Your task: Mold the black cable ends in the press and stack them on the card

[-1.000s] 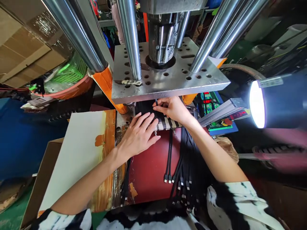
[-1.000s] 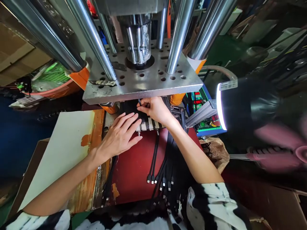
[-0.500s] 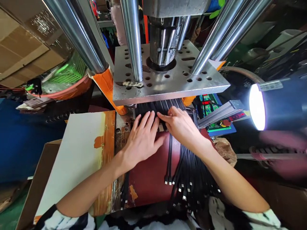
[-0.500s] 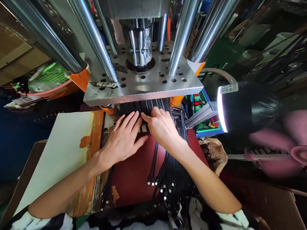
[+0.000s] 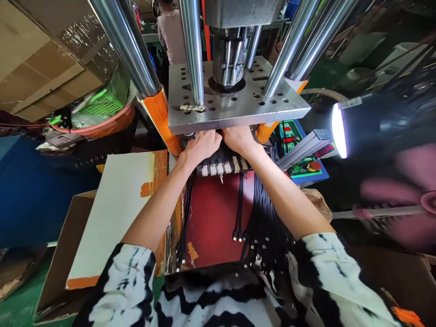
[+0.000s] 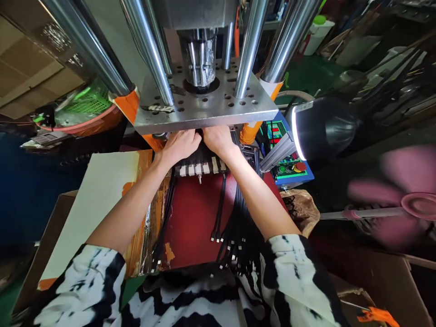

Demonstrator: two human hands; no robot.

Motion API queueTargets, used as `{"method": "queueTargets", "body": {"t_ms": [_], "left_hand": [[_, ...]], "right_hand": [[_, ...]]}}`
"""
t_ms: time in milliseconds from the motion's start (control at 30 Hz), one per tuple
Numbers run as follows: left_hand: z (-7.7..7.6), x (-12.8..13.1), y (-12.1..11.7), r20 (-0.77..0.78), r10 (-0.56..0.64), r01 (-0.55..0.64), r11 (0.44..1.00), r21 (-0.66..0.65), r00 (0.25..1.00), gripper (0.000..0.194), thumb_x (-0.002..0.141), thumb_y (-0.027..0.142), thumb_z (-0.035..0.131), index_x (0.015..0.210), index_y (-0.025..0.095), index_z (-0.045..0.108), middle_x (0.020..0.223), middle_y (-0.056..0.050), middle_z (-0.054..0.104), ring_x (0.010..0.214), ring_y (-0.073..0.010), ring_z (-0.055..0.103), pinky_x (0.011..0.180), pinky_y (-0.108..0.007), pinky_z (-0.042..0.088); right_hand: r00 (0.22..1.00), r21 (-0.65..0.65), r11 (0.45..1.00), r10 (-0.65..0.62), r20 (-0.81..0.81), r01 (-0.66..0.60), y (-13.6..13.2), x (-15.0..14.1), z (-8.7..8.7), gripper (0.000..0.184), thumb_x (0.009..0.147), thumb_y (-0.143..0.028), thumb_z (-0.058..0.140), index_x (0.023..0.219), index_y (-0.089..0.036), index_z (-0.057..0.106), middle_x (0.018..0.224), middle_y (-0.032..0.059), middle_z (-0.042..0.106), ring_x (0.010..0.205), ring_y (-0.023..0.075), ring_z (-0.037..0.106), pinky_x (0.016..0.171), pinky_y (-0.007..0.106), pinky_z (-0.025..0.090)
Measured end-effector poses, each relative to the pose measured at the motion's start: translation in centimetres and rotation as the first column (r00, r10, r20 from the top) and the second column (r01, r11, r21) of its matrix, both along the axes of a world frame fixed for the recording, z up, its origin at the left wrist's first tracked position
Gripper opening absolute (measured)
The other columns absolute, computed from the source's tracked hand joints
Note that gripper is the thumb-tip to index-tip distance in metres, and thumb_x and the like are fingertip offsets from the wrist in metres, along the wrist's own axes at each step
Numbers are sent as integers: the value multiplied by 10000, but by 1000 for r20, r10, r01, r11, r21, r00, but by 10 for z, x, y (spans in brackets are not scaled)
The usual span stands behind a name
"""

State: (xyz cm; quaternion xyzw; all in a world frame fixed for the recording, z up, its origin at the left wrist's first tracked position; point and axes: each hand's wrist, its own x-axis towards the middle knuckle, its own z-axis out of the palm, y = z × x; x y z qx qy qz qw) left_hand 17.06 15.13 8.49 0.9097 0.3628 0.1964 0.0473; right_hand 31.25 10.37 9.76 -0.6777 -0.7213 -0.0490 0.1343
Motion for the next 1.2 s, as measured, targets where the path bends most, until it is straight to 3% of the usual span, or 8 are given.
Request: {"method": "queueTargets", "body": {"t_ms": [167,233,333,500,667,833,967,1200], "left_hand": [[-10,-63,-65,129,-278,251,949,193,952,293,1052,225,472,1216,167,707,1382,-159,737,1334,-293,671,1137,-478,539],[-26,-95,-112,106,-68,45,978,204,992,267,1064,272,489,916,201,700,972,-115,792,959,-265,770,895,-402,611],[-49,-125,-162,-234,284,-290,957,11,930,225,1052,301,550,906,186,678,880,-124,772,722,-252,750,628,-330,534],[-53,-133,-168,-404,320,-441,860,-255,857,211,1027,171,505,912,186,680,839,-122,778,757,-278,753,629,-329,453],[-41,-140,-149,-122,251,-276,794,-542,960,326,982,380,574,691,236,542,635,13,623,586,-174,574,584,-290,391],[-34,-144,-156,195,292,49,442,-896,936,373,860,536,675,710,214,562,622,52,530,500,-98,475,500,-225,379],[-38,-124,-182,285,317,224,217,-950,905,477,858,630,730,727,195,584,680,32,611,433,-59,473,403,-189,329],[-47,-89,-213,428,492,404,161,-900,758,601,809,786,753,797,189,690,555,65,525,390,-65,438,394,-198,365]], "right_hand": [[976,142,981,-107,-187,135,-122,-23,-32,368,1062,-202,397,1318,-121,648,1126,182,732,963,305,712,845,389,531],[951,12,981,-183,-248,192,-180,-42,-59,274,1097,-324,440,1171,-159,645,914,111,733,768,268,717,694,350,497],[909,-283,897,-391,-145,341,-230,-72,-89,256,1082,-421,539,1129,-180,612,961,117,760,662,266,732,557,338,406],[880,-503,770,-474,-40,392,-227,-82,-92,195,1094,-280,459,1038,-182,617,920,156,772,785,313,781,590,336,393],[826,-384,889,-403,-395,250,-229,-55,-93,153,1020,-256,516,892,-227,594,832,77,731,759,252,712,661,327,430],[426,-283,950,-312,-849,133,-241,-43,-102,353,978,-572,620,995,-221,655,808,27,683,635,182,591,579,299,458],[273,-285,947,-316,-909,149,-246,-50,-94,484,932,-706,665,898,-223,660,687,-9,598,564,164,523,503,289,412],[403,-284,900,-138,-905,-331,-275,-75,-65,451,1033,-527,627,707,-217,595,613,-30,587,576,128,499,598,271,401]]}}
